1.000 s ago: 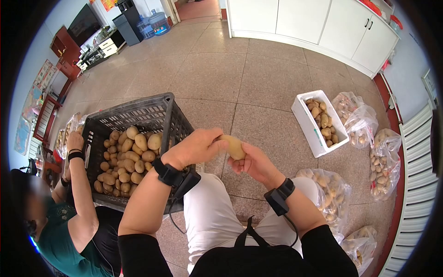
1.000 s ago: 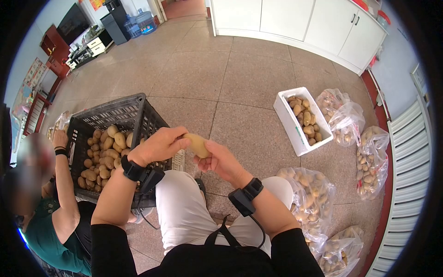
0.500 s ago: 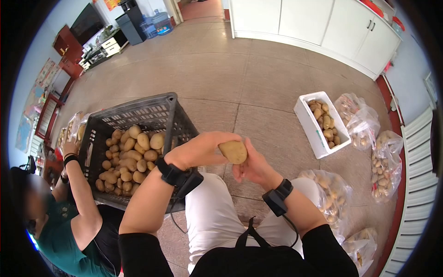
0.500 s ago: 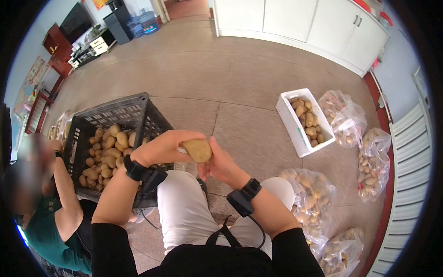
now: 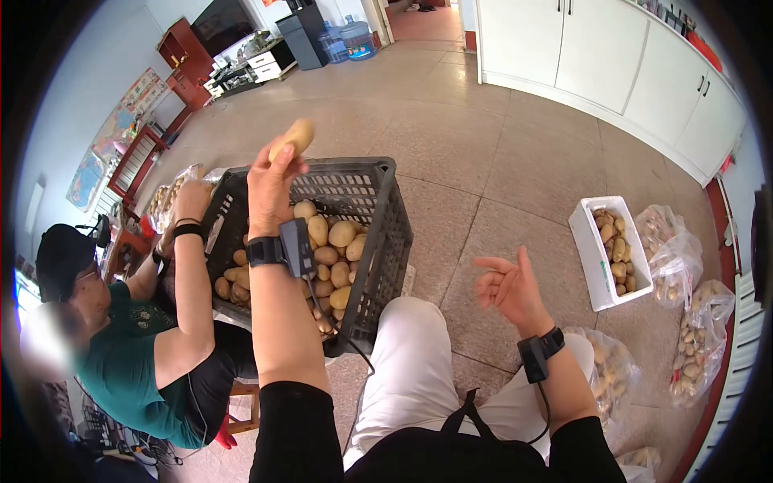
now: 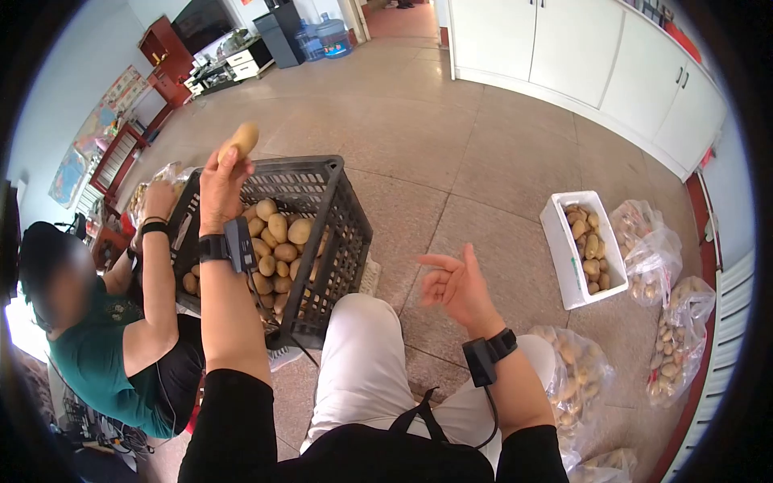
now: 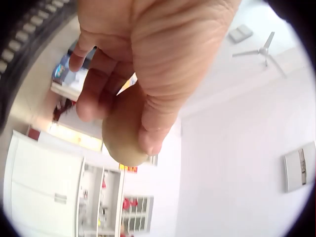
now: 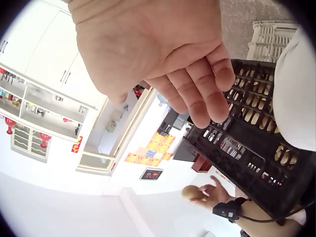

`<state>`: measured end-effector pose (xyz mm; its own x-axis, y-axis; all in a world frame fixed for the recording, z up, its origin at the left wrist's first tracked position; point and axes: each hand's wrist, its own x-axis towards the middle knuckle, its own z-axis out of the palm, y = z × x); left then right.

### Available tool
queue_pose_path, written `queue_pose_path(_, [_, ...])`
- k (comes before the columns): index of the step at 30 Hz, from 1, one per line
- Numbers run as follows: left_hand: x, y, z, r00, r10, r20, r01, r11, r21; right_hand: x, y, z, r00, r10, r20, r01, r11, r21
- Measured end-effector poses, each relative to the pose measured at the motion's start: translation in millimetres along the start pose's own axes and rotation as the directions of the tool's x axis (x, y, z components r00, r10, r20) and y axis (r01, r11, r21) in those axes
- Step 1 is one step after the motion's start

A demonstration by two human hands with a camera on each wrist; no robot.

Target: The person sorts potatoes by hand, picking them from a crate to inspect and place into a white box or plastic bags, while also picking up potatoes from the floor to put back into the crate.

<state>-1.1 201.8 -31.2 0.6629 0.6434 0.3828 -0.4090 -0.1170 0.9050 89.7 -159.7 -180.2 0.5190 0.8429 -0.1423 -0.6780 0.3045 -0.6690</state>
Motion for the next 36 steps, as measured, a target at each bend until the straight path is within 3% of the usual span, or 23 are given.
queue_pose_path(2, [4.0, -24.8, -38.3, 0.978, -0.156, -0.139, 0.179, 0.969, 0.171, 0.4, 1.1, -2.4, 1.0, -0.011, -0.017, 0.011, 1.0, -0.01])
queue_pose_path(4, [-3.2, -51.0, -60.3, 0.918, -0.345, -0.197, 0.396, 0.827, 0.398, 1.7, 1.6, -4.0, 0.999, -0.028, -0.033, 0.028, 0.999, -0.019])
queue_pose_path(6, [-10.4, -83.2, -71.1, 0.853, -0.483, -0.198, 0.517, 0.723, 0.46, 1.8, 1.3, -5.1, 0.997, -0.044, -0.071, 0.045, 0.999, 0.002])
queue_pose_path(8, [-18.6, -99.6, -69.4, 0.812, -0.537, -0.228, 0.566, 0.63, 0.531, 0.8, 0.2, -6.4, 0.995, -0.061, -0.08, 0.06, 0.998, -0.012])
queue_pose_path(9, [-17.3, -104.2, -64.5, 0.76, -0.59, -0.273, 0.602, 0.481, 0.637, 0.3, -1.0, -7.5, 0.993, -0.072, -0.093, 0.07, 0.997, -0.023])
queue_pose_path(13, [-16.4, -113.5, -54.1, 0.742, -0.646, -0.176, 0.576, 0.481, 0.661, -1.6, -3.4, -13.3, 0.99, -0.077, -0.12, 0.077, 0.997, -0.011])
queue_pose_path(16, [-14.0, -107.9, -42.8, 0.69, -0.721, -0.057, 0.525, 0.446, 0.724, -1.5, -2.6, -16.6, 0.991, -0.09, -0.1, 0.09, 0.996, -0.009])
queue_pose_path(19, [-21.5, -97.8, -22.5, 0.665, -0.746, -0.035, 0.487, 0.398, 0.777, -1.8, -2.9, -14.7, 0.99, -0.103, -0.1, 0.102, 0.995, -0.023])
queue_pose_path(23, [-12.0, -142.4, -42.2, 0.717, -0.692, -0.09, 0.445, 0.354, 0.822, -0.7, -2.5, -13.8, 0.99, -0.094, -0.107, 0.093, 0.996, -0.011])
queue_pose_path(24, [-1.5, -163.8, -60.4, 0.775, -0.63, -0.057, 0.323, 0.316, 0.892, -0.6, -2.4, -13.9, 0.989, -0.091, -0.112, 0.091, 0.996, -0.01])
queue_pose_path(26, [1.0, -162.1, -62.3, 0.824, -0.567, -0.011, 0.195, 0.266, 0.944, -1.6, -3.4, -12.2, 0.988, -0.091, -0.122, 0.089, 0.996, -0.019])
queue_pose_path(28, [-11.0, -116.0, -37.2, 0.878, -0.4, -0.261, 0.465, 0.587, 0.663, -2.4, -3.9, -12.1, 0.987, -0.087, -0.133, 0.083, 0.996, -0.03])
queue_pose_path(29, [-11.7, -107.6, -32.2, 0.857, -0.408, -0.315, 0.513, 0.623, 0.591, -2.8, -3.6, -13.3, 0.986, -0.097, -0.137, 0.091, 0.995, -0.045])
queue_pose_path(34, [0.2, -118.0, -38.1, 0.914, -0.266, -0.307, 0.404, 0.671, 0.621, -4.7, -3.6, -16.6, 0.983, -0.112, -0.148, 0.105, 0.993, -0.051])
queue_pose_path(36, [5.8, -123.4, -39.1, 0.922, -0.227, -0.314, 0.386, 0.616, 0.687, -4.9, -4.5, -15.5, 0.983, -0.1, -0.155, 0.103, 0.995, 0.013])
